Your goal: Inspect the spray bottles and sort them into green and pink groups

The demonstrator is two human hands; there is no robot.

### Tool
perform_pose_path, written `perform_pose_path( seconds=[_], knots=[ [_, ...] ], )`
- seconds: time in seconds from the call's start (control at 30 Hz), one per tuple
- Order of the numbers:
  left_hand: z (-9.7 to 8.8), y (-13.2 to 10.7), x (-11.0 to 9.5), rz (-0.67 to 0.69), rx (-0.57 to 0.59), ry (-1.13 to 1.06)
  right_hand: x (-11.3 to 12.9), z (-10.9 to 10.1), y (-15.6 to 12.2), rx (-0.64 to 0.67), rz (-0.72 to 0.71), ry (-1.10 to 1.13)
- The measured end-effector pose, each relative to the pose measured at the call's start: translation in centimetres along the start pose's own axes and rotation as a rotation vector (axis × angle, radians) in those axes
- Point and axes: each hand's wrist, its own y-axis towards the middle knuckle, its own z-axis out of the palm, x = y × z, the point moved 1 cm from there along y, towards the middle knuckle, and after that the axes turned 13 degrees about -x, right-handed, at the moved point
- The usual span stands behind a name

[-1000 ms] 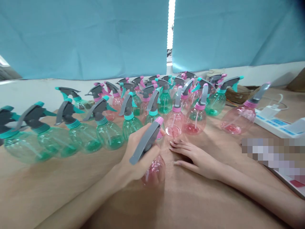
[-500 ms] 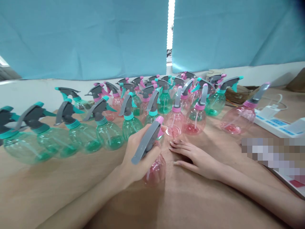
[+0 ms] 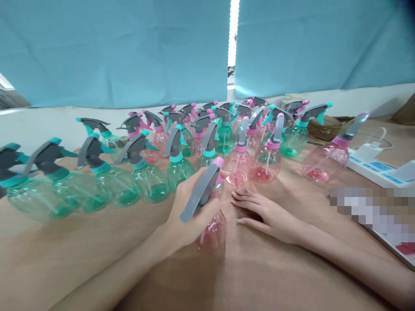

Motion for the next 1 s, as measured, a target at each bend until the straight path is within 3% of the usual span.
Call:
perform_pose_path(
  seconds=[0.37,0.6,0.77,1.0],
  knots=[
    [0.13,0.1,0.05,0.011,-0.022,-0.002,-0.09,0.07,-0.07,-0.02,0.008,0.028],
    [0.45,-0.11,-0.23,-0.05,-0.027,-0.062,-0.24,0.19,-0.09,-0.033,-0.003,0.045],
    [0.04,-0.21,-0.23,-0.001,0.029,-0.046,-0.22,0.16,-0.01,-0.014,-0.004,0.039],
    [-0.04,-0.13,0.41,0.056,0.016,0.061,-0.16,0.09,-0.01,-0.034,0.0,0.061]
  ],
)
